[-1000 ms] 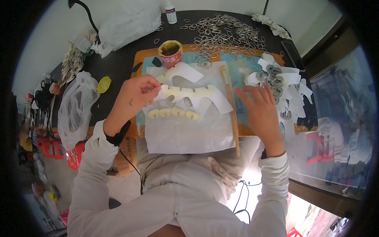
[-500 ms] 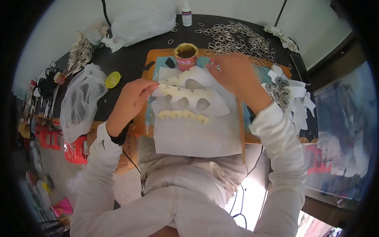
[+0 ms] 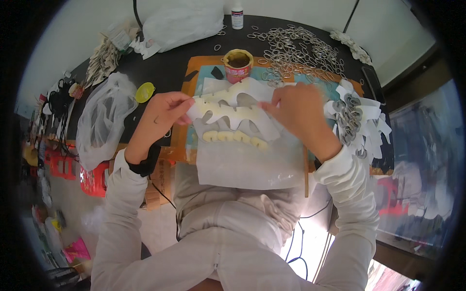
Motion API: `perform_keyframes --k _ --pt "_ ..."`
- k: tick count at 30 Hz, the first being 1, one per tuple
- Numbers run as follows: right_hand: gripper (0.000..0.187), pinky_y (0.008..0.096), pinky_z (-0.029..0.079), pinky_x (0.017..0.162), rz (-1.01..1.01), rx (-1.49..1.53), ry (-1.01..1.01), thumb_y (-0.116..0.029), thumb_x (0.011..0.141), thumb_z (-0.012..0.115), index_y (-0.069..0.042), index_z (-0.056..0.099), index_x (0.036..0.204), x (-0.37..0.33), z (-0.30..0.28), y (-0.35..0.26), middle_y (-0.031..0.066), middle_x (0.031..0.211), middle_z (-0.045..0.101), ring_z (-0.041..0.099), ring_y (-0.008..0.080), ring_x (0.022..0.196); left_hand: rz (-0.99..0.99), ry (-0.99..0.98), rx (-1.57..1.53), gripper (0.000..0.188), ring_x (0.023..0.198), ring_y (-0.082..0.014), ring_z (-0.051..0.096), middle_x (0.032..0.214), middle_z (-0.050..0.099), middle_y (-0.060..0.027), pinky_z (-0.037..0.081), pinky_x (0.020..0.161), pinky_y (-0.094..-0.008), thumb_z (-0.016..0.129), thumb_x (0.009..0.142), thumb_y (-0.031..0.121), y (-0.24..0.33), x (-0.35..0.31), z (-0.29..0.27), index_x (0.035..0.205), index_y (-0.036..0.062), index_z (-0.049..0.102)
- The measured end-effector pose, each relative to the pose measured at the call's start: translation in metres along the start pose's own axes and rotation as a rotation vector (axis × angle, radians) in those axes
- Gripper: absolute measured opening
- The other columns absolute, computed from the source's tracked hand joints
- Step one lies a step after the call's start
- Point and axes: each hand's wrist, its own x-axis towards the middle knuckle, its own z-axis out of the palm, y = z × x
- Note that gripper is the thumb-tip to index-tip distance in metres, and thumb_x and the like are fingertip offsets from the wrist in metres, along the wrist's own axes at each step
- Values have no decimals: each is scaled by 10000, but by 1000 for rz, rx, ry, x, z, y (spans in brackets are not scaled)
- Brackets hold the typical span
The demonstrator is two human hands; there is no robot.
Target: Applying glue to shoe components using a brush and assembling parts.
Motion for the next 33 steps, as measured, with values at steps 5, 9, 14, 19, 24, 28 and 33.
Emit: perform_keyframes --k 5,9,14,19,24,28,33 --pt "442 400 502 759 -218 155 61 -497 770 750 -69 751 881 -13 27 37 131 806 694 653 277 815 187 -58 24 250 757 -96 673 860 685 -47 524 665 -225 600 968 202 65 15 12 1036 -27 672" --pt "397 339 465 783 -12 687 -245 -384 814 756 -34 714 996 -6 24 51 90 956 690 583 200 899 403 -30 -45 247 762 -97 664 852 670 -36 521 666 -235 611 962 208 87 24 21 1044 -18 668" --pt "459 307 487 772 205 712 -194 -412 784 767 -19 726 1016 -19 5 64 132 855 691 634 234 825 326 -41 -88 252 736 -114 661 845 665 -50 524 639 -244 613 948 195 60 32 19 1035 -37 655" --pt "468 386 473 765 -4 87 109 -442 737 791 -45 740 980 -24 21 67 93 815 695 615 276 824 183 -285 111 230 714 -139 665 804 641 -80 531 614 -265 578 937 156 12 40 31 1003 -57 634" --pt "462 416 455 788 -29 -27 84 -418 722 801 -62 737 1010 -27 15 54 76 839 702 601 296 830 219 -261 288 204 708 -174 662 798 641 -93 527 600 -291 552 935 140 -4 40 31 995 -35 636" --pt "430 409 459 807 -68 -26 133 -388 746 795 -70 730 1027 -9 14 51 77 884 710 612 297 850 516 93 661 180 715 -292 646 785 653 -141 498 636 -369 573 908 156 -26 39 19 980 7 645" --pt "392 394 496 756 -119 135 191 -383 770 780 -58 733 983 32 14 32 89 852 711 651 287 798 347 193 616 224 722 -315 634 779 658 -150 474 660 -379 642 880 230 -24 29 -14 939 15 660"
